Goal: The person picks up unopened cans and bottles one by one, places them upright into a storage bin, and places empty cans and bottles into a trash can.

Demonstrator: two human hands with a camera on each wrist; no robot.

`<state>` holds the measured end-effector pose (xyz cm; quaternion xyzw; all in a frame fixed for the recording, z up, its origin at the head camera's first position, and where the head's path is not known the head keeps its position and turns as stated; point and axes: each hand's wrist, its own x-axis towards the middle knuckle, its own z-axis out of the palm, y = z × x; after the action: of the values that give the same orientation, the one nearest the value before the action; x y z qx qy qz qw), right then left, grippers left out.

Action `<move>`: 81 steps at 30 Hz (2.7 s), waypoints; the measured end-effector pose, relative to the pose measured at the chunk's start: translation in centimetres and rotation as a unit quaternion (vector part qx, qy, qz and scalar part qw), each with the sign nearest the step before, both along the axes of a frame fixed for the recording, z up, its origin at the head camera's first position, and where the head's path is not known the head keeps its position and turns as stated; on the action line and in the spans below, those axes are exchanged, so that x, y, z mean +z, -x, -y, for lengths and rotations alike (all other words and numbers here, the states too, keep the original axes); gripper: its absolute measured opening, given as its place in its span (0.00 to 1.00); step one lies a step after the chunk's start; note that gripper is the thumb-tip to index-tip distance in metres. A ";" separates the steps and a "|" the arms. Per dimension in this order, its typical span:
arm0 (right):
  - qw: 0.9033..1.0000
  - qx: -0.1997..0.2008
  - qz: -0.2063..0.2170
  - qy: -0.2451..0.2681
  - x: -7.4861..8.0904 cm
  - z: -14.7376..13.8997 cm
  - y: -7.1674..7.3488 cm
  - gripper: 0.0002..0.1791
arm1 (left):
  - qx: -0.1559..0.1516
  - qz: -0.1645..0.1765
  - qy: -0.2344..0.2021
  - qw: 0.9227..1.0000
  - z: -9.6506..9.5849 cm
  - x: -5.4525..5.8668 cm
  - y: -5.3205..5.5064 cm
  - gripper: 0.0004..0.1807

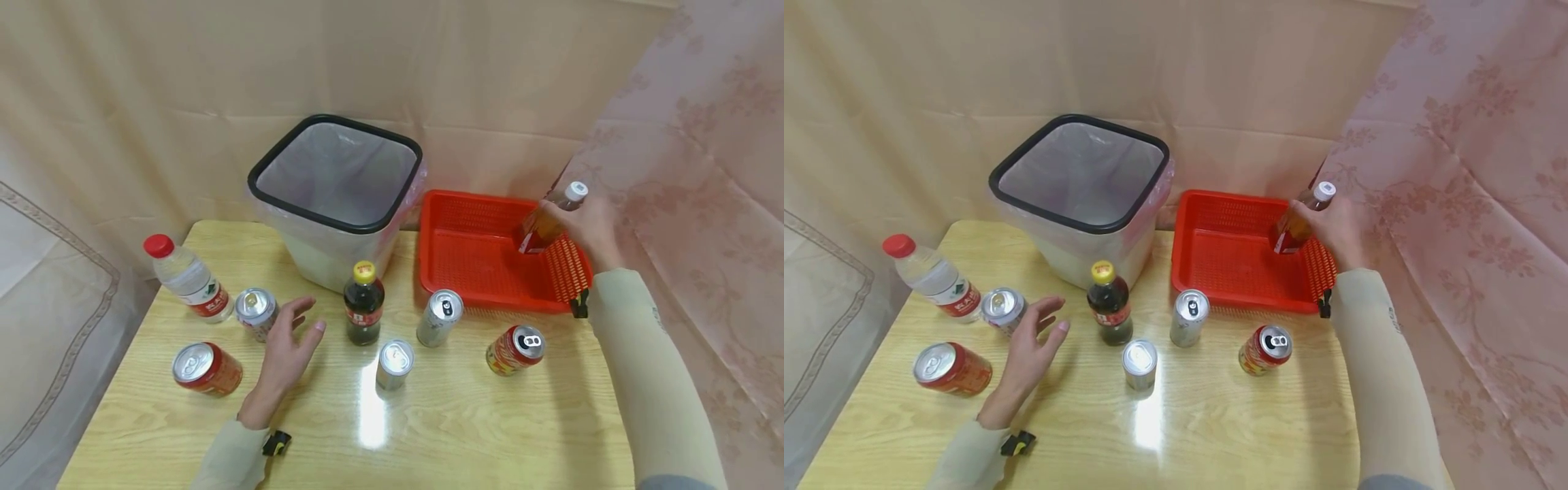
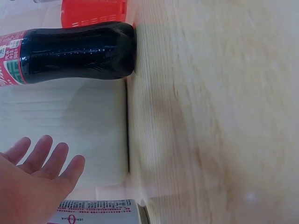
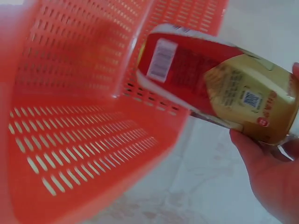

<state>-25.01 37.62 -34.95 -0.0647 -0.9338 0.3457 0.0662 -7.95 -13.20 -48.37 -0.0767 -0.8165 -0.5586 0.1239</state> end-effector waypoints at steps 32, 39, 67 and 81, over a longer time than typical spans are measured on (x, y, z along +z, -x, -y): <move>0.993 0.012 0.098 0.071 -2.9 -2.8 -0.2 0.47 | -0.019 -0.008 -0.007 1.000 -0.2 -0.4 -0.1 0.27; 0.993 -0.013 0.088 0.081 -1.1 -2.6 -2.7 0.61 | -0.020 -0.012 -0.005 1.000 -0.4 -0.4 0.1 0.27; 0.989 0.033 -0.127 0.061 -1.2 6.3 -16.7 0.36 | -0.032 0.000 -0.002 0.999 -0.8 -0.2 0.2 0.26; 0.994 0.073 -0.069 0.043 -4.2 13.4 -17.0 0.47 | -0.016 0.011 -0.028 0.999 -0.1 -0.5 0.1 0.26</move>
<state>-8.04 24.17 -39.19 0.0254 -0.9136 0.3927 0.1022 -8.02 -13.05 -48.89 -0.0801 -0.8007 -0.5838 0.1080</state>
